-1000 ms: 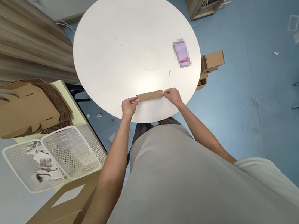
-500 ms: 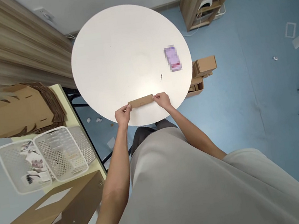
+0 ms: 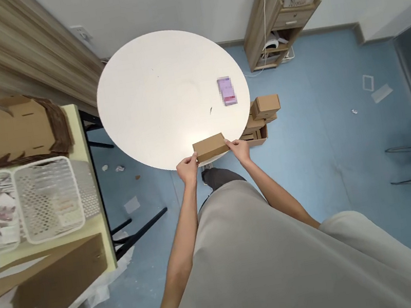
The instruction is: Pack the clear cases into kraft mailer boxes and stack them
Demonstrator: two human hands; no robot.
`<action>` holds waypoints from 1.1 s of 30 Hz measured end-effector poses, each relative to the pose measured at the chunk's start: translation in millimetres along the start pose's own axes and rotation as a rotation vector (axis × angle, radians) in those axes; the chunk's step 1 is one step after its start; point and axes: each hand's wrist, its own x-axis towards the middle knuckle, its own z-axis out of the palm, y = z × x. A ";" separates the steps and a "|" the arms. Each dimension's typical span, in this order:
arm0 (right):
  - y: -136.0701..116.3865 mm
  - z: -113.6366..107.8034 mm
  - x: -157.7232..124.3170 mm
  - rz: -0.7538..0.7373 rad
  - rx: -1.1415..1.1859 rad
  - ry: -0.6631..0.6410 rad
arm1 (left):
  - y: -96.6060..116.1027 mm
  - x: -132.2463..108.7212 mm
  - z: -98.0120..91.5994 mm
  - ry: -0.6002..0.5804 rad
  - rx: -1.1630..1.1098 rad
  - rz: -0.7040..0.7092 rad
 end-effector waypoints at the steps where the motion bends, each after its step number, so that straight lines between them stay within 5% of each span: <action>1: 8.5 -11.3 -0.3 -0.007 0.008 0.018 | 1.3 -6.4 13.6 0.024 -0.059 -0.005; 7: 55.7 -73.4 1.9 -0.048 0.176 0.112 | 17.9 -27.9 84.2 0.042 -0.274 0.046; 15: 107.8 -132.6 47.2 0.036 0.430 0.178 | 71.1 -15.2 159.1 -0.104 -0.231 0.160; 21: 160.1 -190.5 118.1 0.198 0.525 0.199 | 134.4 16.1 260.3 -0.230 -0.195 0.232; 26: 190.9 -227.0 198.9 0.196 0.434 0.173 | 159.9 60.4 341.2 -0.238 -0.211 0.197; 33: 215.3 -233.5 306.2 0.152 0.358 0.042 | 164.4 110.3 392.3 -0.207 -0.189 0.137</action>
